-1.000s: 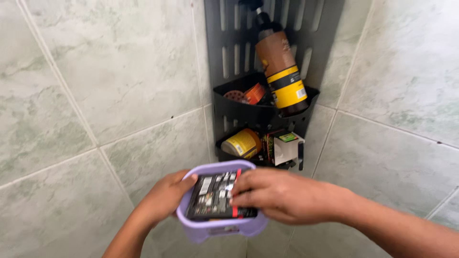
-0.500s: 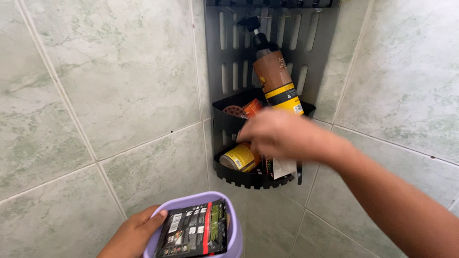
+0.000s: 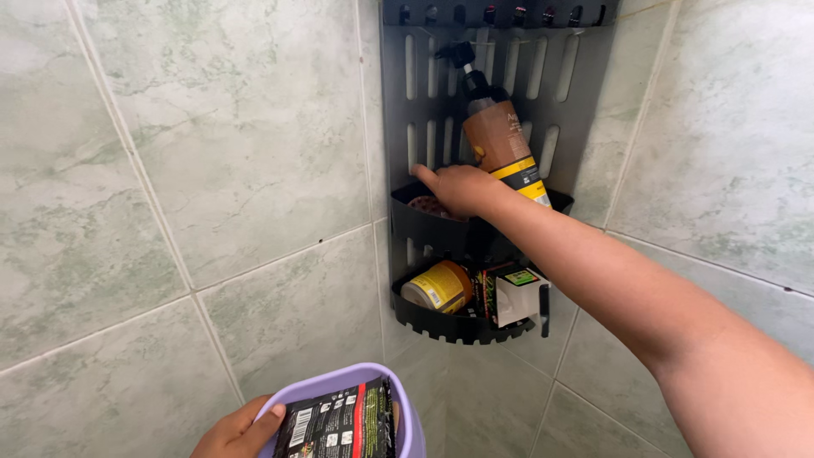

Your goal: The person rearranges items in a corner shower caddy. They move a shampoo bottle, a small purple basket with soaps, a hairbrush, and several sachets, then place them back into the caddy in a different order.

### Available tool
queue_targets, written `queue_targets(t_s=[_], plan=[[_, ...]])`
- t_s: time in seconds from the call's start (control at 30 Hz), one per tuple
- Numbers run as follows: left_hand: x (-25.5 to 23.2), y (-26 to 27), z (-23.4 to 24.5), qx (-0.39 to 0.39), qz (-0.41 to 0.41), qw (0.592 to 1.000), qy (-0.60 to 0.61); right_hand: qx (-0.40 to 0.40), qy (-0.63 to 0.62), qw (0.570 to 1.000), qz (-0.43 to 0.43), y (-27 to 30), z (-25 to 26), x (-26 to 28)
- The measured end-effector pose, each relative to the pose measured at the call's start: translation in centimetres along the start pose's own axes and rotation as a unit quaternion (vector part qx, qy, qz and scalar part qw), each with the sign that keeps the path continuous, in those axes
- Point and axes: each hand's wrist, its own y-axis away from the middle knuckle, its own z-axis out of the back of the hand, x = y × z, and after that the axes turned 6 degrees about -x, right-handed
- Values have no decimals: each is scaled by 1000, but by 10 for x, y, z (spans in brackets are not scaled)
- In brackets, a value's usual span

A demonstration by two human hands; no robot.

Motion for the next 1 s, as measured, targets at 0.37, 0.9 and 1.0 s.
queue_targets(t_s=[0.37,0.9,1.0], plan=[[18,1,12,-25,12,999,-24,-182,59,980,51,6,15,-11],[-38,38,-2,-8,2,1000,13,-409,-153,890,131,148,92,31],[-50,41,-4,-9,26,1000,1,-301,-263,909,118,187,68,50]])
